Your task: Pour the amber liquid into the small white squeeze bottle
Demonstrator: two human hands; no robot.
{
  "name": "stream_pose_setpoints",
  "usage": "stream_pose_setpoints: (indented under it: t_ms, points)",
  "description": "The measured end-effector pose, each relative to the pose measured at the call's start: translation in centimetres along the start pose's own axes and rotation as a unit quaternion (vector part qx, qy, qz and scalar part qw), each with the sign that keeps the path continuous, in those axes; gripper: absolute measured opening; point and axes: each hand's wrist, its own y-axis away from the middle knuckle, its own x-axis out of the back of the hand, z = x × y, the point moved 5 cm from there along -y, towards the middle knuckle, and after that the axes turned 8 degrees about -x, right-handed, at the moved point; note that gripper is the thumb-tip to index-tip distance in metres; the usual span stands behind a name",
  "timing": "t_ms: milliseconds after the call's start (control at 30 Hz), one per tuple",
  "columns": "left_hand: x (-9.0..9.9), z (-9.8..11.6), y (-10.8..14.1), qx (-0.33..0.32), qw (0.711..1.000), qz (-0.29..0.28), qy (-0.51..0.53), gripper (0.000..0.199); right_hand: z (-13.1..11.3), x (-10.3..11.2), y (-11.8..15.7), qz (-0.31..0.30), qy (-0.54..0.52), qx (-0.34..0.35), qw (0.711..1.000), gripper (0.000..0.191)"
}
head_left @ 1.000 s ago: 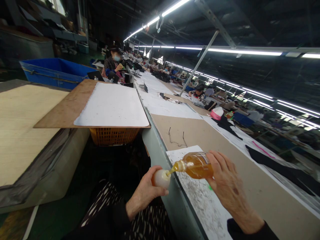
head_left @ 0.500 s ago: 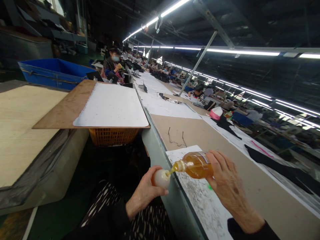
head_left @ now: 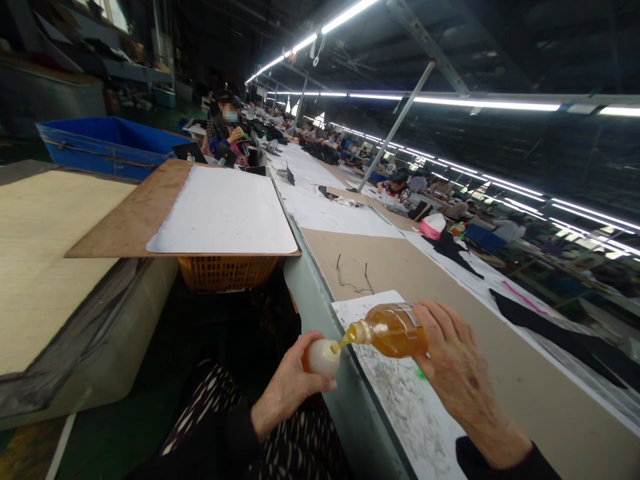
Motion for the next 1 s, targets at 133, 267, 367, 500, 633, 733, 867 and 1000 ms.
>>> stream_pose_setpoints:
  t_ms: [133,267,367,500,633,733,867,1000]
  points:
    - [-0.15,0.13,0.14,-0.002,1.000,-0.003,0.004,0.071,-0.07,0.17,-0.04,0.004,-0.001,0.000,1.000,0.041]
    - [-0.25,0.22,0.17,0.005,1.000,-0.001,0.018,0.071,-0.14,0.26,-0.09,0.003,-0.005,0.001,1.000,0.041]
    - [-0.31,0.24,0.12,0.009,1.000,0.000,0.027,0.072,-0.15,0.30,-0.10,0.002,-0.006,0.000,1.000,0.041]
    - [-0.36,0.29,0.18,0.009,0.999,-0.007,0.032,0.071,-0.12,0.26,-0.09,-0.003,-0.005,-0.001,1.000,0.042]
    - [-0.16,0.05,0.22,0.009,1.000,-0.003,0.028,0.071,-0.10,0.29,-0.07,0.002,-0.002,0.001,1.000,0.040]
    - [-0.01,-0.21,0.17,0.003,1.000,-0.004,0.022,0.073,-0.08,0.32,-0.03,0.003,0.001,0.001,1.000,0.039]
    - [-0.03,-0.36,0.15,0.006,1.000,-0.006,0.027,0.073,-0.09,0.35,0.04,0.005,0.002,0.003,1.000,0.040]
    - [-0.24,-0.07,0.20,0.007,0.999,-0.007,0.032,0.072,-0.12,0.39,0.02,0.006,0.002,0.002,1.000,0.040]
